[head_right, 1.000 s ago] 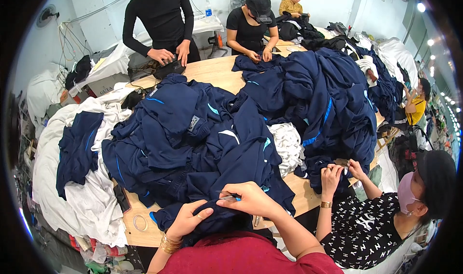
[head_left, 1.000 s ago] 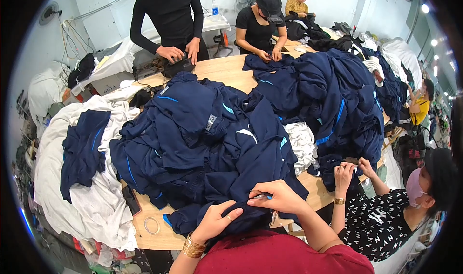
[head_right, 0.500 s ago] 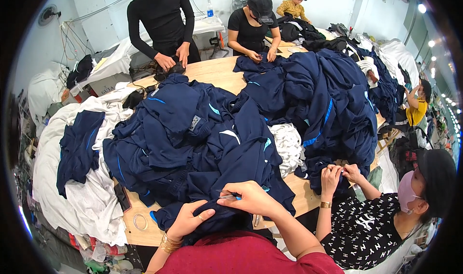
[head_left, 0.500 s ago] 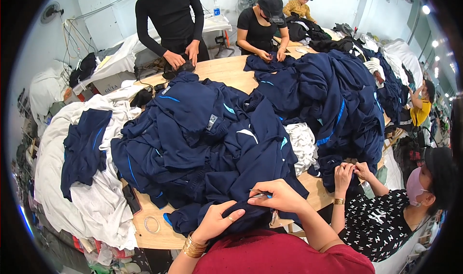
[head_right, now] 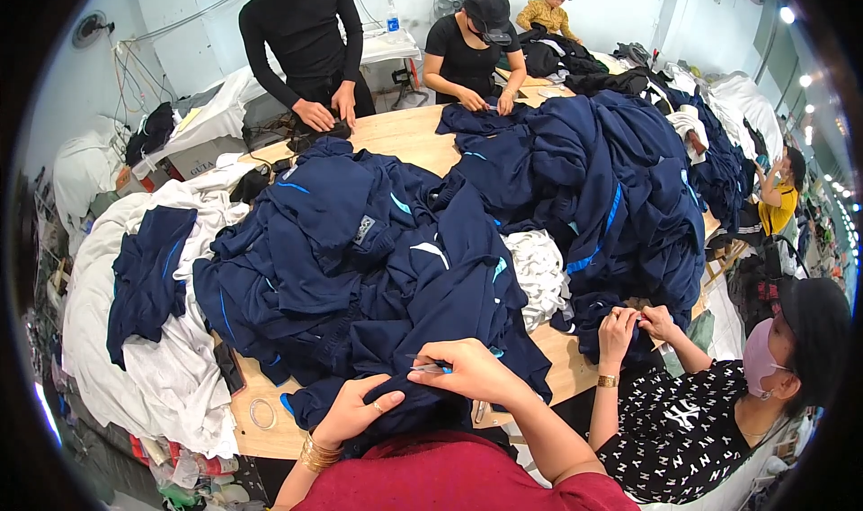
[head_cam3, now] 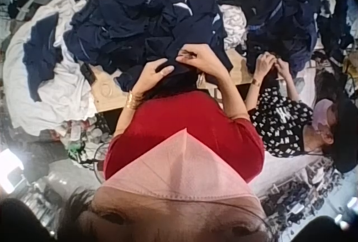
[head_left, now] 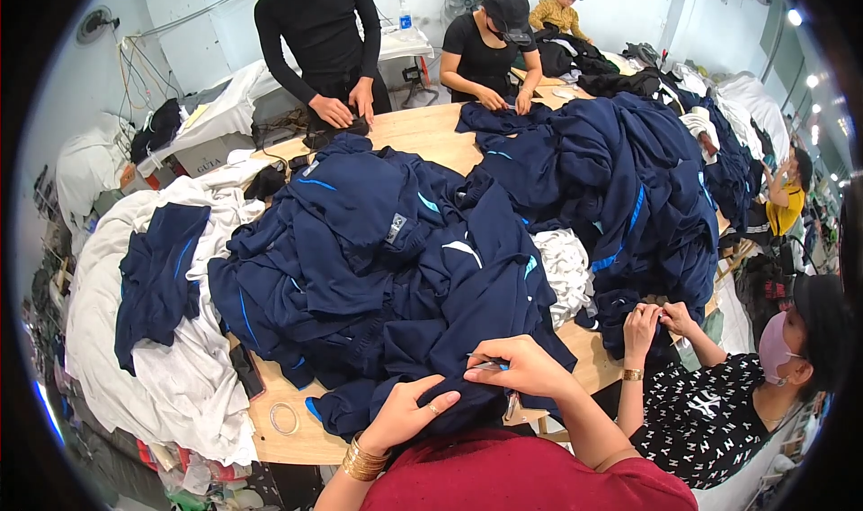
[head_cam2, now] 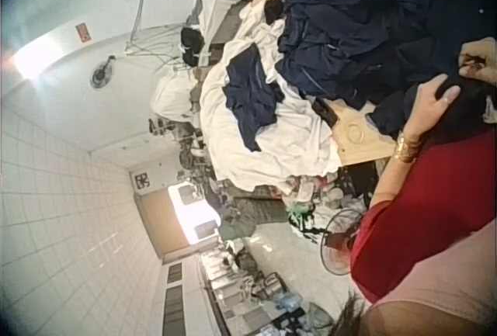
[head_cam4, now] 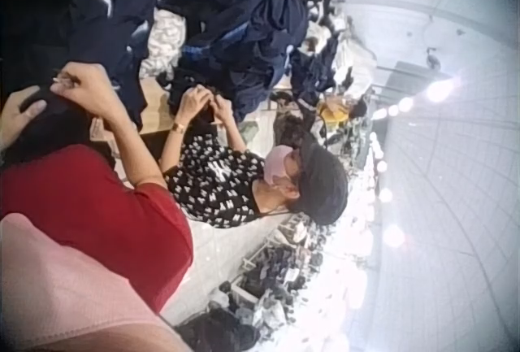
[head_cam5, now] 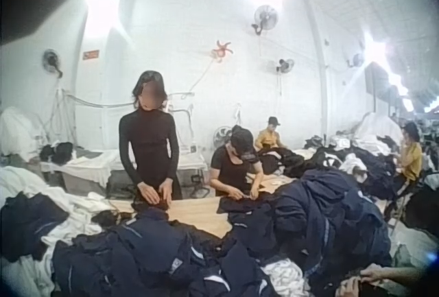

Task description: Trimming loose threads and inspecting blue athletic shorts in a textile manufacturing facility.

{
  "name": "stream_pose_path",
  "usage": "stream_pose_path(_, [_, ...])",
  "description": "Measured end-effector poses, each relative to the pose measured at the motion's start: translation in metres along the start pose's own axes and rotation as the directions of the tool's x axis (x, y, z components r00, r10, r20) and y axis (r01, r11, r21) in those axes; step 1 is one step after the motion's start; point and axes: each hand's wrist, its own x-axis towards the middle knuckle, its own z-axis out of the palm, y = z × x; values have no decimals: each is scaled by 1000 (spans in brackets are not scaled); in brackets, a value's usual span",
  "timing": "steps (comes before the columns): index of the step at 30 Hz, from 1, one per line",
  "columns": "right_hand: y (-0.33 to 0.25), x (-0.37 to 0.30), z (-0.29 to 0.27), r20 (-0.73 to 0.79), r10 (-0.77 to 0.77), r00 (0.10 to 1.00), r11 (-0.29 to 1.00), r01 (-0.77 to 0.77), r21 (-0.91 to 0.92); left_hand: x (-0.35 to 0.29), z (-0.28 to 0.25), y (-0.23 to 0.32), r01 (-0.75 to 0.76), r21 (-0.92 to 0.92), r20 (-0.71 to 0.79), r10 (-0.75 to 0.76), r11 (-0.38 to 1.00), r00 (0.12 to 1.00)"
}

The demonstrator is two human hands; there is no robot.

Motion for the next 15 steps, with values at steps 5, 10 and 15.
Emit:
stream_pose_path(5, [0, 0, 0, 2, 4, 1000, 1000, -4, 2, 0, 0, 1, 5, -13, 8, -4, 1000, 1000])
stream_pose_path(10, [1, 0, 1, -13, -15, 1000, 1000, 15, 9, 0, 0, -1, 0, 13, 5, 0, 1000, 1000])
stream_pose_path(15, [0, 0, 2, -12, -17, 1000, 1000, 18, 2, -2, 0, -2, 2, 6, -2, -2, 1000, 1000])
